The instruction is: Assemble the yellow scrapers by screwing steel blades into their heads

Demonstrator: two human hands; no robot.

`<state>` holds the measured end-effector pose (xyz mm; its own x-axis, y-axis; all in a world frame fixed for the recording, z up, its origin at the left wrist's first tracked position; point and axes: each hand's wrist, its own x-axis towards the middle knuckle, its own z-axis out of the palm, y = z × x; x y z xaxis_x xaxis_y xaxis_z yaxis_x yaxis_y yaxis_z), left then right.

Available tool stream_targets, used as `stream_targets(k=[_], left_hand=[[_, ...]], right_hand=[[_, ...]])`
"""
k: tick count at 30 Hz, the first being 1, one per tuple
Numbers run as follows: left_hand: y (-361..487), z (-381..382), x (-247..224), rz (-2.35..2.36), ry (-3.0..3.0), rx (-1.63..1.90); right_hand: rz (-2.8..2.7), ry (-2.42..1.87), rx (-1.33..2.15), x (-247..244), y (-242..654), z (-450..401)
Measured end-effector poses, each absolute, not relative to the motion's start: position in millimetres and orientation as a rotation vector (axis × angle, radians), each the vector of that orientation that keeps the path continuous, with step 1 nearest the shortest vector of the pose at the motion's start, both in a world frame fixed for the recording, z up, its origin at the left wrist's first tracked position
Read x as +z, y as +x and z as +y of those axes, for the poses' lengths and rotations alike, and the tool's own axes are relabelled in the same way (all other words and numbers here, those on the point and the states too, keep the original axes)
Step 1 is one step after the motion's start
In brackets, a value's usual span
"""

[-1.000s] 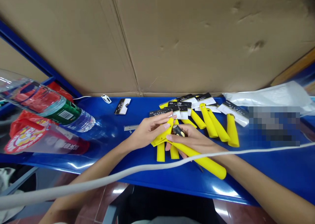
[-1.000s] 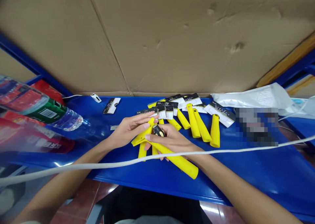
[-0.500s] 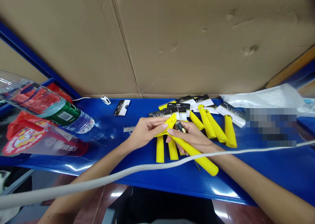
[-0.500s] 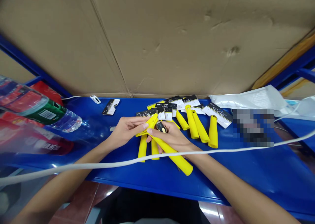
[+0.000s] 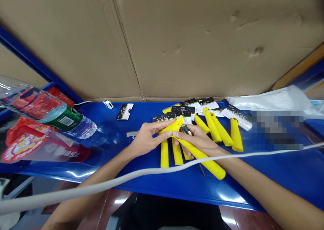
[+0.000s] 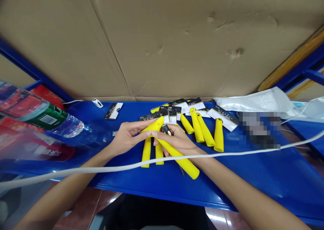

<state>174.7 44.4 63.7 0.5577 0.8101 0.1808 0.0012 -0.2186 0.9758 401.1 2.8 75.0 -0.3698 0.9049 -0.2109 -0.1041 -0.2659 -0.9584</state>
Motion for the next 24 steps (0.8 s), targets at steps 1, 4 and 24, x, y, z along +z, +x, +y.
stream_targets(k=[1, 4, 24], left_hand=[[174, 45, 64, 0.71, 1.641, 0.873], [174, 45, 63, 0.742, 1.681, 0.884], [65, 127, 92, 1.195, 2.1, 0.128]], right_hand=[[-1.21, -1.067, 1.734, 75, 401, 3], [-1.18, -1.043, 1.721, 73, 401, 3], [-1.229, -1.003, 1.521, 74, 407, 2]])
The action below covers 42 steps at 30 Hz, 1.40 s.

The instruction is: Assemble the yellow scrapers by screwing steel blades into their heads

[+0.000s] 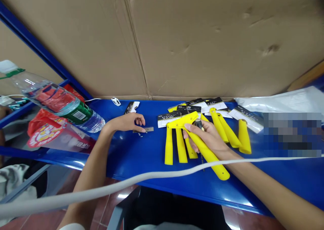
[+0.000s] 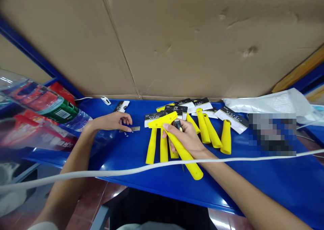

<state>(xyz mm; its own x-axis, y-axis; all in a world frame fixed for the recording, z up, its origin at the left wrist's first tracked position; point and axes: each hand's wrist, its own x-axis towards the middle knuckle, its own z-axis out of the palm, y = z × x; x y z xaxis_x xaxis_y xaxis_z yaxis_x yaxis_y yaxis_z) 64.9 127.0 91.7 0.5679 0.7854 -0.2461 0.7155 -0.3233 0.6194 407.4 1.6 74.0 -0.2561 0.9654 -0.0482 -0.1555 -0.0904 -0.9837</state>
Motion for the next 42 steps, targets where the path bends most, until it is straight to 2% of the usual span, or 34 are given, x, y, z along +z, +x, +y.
stream_targets(k=[8, 17, 25, 42], left_hand=[[72, 129, 85, 1.142, 2.053, 0.179], [125, 96, 92, 1.043, 1.566, 0.85], [163, 64, 74, 0.838, 1.25, 0.752], [180, 44, 62, 0.865, 1.229, 0.945]], right_hand=[[-1.232, -1.058, 1.519, 75, 406, 1], [-1.184, -1.082, 1.477, 77, 404, 1], [-1.262, -1.075, 1.558, 69, 404, 1], [-1.221, -1.027, 1.622, 69, 396, -6]])
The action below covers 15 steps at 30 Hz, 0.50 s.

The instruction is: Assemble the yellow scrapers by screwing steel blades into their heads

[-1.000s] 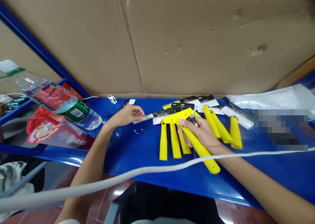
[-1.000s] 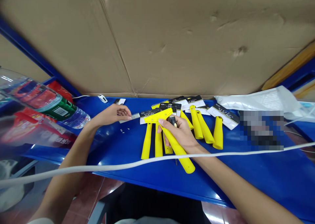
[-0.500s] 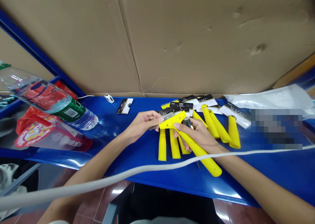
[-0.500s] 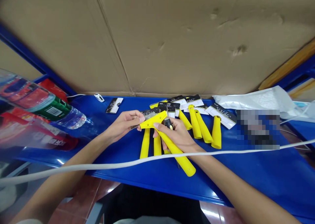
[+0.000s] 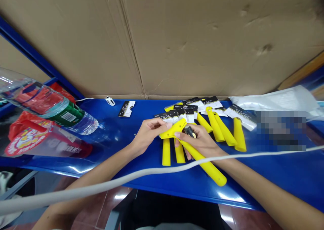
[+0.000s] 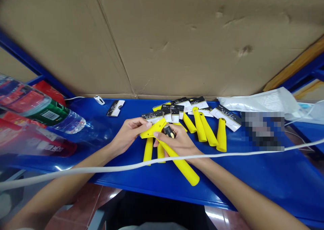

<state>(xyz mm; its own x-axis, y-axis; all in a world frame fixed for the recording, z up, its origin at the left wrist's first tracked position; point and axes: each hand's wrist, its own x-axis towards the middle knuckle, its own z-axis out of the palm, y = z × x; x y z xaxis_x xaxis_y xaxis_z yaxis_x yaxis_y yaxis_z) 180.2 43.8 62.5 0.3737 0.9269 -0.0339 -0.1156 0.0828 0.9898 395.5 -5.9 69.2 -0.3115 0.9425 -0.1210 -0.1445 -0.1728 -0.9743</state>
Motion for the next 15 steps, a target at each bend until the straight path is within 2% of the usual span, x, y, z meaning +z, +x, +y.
stream_targets(k=[15], left_hand=[[170.7, 44.5, 70.0, 0.749, 1.524, 0.919]], right_hand=[[-1.141, -0.987, 1.636, 60.1, 400.2, -1.4]])
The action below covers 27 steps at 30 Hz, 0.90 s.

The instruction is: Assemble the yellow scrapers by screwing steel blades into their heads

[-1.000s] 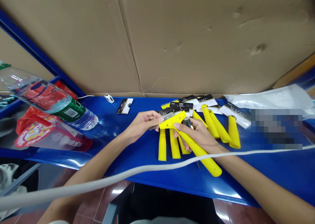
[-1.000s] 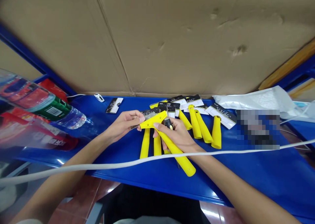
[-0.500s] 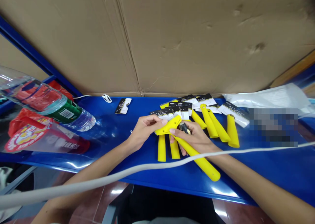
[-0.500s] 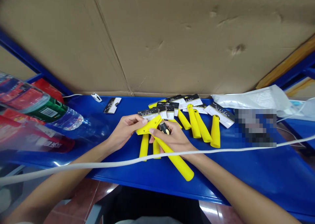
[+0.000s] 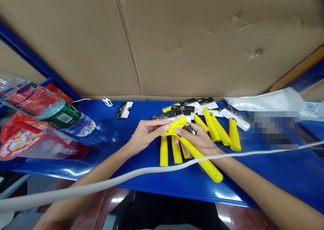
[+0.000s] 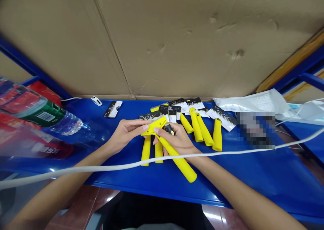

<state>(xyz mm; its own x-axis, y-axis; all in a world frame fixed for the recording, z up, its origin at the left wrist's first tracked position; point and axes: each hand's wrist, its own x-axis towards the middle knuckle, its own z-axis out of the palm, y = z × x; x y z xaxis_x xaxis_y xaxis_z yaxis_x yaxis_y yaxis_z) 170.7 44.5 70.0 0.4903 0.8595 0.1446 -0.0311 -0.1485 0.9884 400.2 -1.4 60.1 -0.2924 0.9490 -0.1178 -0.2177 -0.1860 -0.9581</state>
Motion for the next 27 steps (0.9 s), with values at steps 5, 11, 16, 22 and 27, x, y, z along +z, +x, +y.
stream_targets(k=[5, 11, 16, 22, 27], left_hand=[[171, 44, 70, 0.757, 1.487, 0.914], [171, 44, 72, 0.769, 1.41, 0.957], [170, 43, 75, 0.764, 1.409, 0.961], [170, 42, 77, 0.747, 1.44, 0.944], [169, 42, 72, 0.723, 1.409, 1.027]], right_hand=[[-1.112, -0.977, 1.609, 59, 399, -2], [-1.14, -0.99, 1.619, 62, 402, -3], [-1.195, -1.024, 1.615, 66, 402, -3], [-1.193, -1.031, 1.611, 69, 400, -4], [-1.179, -0.97, 1.599, 73, 400, -7]])
